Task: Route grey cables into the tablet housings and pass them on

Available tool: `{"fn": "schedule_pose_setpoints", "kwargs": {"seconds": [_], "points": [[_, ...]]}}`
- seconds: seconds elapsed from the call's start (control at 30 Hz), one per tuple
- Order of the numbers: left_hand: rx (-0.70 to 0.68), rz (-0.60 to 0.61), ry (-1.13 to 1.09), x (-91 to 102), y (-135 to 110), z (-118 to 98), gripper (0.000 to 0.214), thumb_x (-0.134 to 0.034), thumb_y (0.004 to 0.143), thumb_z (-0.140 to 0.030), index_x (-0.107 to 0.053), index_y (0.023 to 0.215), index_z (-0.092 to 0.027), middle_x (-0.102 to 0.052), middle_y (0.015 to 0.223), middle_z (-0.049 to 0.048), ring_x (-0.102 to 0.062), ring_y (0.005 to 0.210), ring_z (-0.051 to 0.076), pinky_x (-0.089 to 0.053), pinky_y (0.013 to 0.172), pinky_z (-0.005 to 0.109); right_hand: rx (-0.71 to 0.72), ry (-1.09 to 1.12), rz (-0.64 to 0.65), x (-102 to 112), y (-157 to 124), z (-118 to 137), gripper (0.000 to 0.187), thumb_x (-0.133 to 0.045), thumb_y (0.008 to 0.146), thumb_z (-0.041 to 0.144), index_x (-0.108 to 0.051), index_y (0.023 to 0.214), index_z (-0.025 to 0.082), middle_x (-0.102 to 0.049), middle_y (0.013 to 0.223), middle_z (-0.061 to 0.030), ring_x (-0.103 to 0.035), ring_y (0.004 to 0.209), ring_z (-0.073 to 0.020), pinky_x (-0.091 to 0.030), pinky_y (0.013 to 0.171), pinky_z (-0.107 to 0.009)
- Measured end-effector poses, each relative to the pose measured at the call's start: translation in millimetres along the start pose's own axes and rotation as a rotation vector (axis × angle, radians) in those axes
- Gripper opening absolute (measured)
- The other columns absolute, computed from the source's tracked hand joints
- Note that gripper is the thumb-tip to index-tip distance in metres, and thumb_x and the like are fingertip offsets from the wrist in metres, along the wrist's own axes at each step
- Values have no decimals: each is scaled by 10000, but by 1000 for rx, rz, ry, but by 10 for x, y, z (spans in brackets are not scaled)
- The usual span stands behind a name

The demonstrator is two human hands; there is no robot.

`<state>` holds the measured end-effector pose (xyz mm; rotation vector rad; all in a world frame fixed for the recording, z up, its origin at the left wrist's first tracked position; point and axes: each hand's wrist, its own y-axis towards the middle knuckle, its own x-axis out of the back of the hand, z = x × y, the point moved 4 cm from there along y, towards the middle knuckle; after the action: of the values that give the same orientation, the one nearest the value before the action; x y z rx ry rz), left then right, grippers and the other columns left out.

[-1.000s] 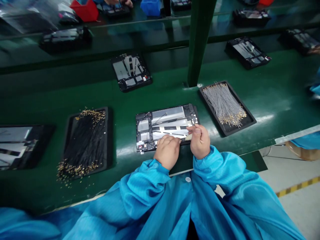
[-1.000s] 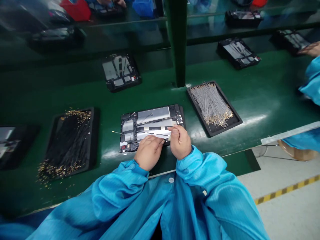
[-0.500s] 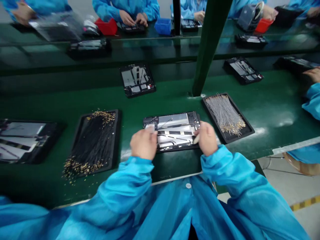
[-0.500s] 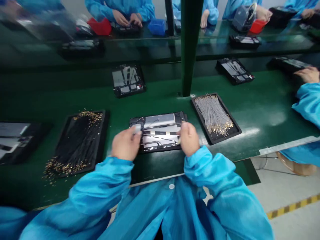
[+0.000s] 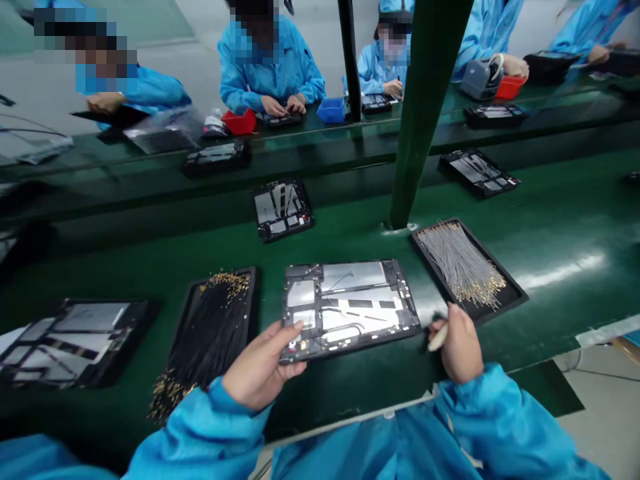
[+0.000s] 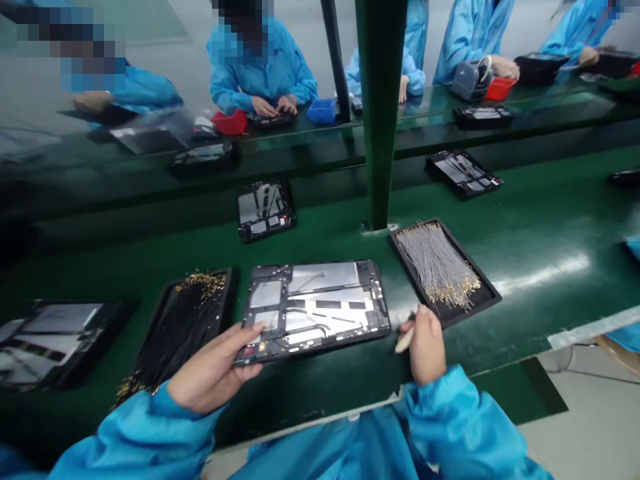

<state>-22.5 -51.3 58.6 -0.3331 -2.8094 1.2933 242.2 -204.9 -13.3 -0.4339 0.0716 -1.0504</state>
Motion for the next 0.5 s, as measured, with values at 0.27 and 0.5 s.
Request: {"fn": "schedule_pose_setpoints", "kwargs": {"seconds": [0.27, 0.5], "points": [[-322, -170, -241, -229, 552, -1207, 78, -552, 741, -183, -564, 815, -162, -583, 658, -1, -567, 508, 103, -459, 367, 156, 142, -297, -13, -53, -356, -174, 505, -430, 703, 635, -577, 884, 187, -638, 629, -57, -619, 622, -231, -490, 594, -345], [-190, -240, -242, -573, 1879, -1577, 369, -413, 827, -446, -487, 1050, -161, -580, 831, 79, -601, 741, 167, -522, 585, 283, 143, -340, -170, -80, -439, -225, 474, -456, 688, 629, -603, 821, 199, -649, 654, -67, -606, 561, -221, -478, 539, -336]]}}
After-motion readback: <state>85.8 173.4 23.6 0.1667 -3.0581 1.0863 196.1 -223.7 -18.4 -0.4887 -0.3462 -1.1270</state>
